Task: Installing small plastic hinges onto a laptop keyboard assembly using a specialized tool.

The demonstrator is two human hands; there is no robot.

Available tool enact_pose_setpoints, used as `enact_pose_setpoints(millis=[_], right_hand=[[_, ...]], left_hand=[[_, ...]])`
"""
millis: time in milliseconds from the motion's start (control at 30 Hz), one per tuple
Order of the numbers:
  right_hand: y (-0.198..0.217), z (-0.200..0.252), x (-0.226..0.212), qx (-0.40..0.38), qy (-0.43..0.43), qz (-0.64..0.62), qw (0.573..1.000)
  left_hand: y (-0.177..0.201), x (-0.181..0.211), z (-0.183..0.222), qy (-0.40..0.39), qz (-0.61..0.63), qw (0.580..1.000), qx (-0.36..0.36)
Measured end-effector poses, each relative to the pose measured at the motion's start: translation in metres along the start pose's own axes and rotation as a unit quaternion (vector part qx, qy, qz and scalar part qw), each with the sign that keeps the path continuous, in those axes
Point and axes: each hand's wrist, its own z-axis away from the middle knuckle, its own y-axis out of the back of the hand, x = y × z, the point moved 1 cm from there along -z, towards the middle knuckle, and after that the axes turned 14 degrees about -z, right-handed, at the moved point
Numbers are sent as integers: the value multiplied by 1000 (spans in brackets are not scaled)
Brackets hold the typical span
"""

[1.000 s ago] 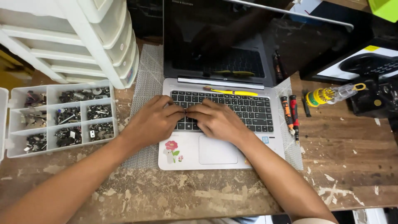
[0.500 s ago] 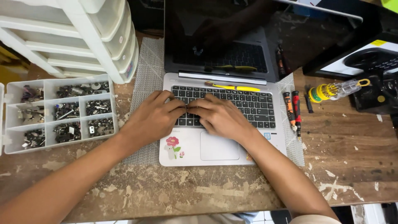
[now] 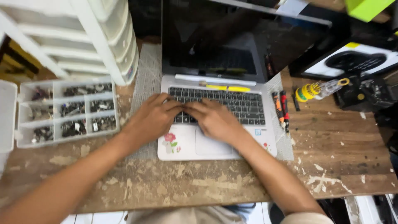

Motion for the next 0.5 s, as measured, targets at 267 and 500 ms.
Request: enact_pose_setpoints(millis=[267, 500], right_hand=[[0, 29, 15, 86, 30, 51, 994], [0, 47, 70, 182, -39, 158, 970]], left_hand=[[2, -3, -3, 4, -21, 1000, -5], [8, 4, -4, -7, -71, 996, -56]])
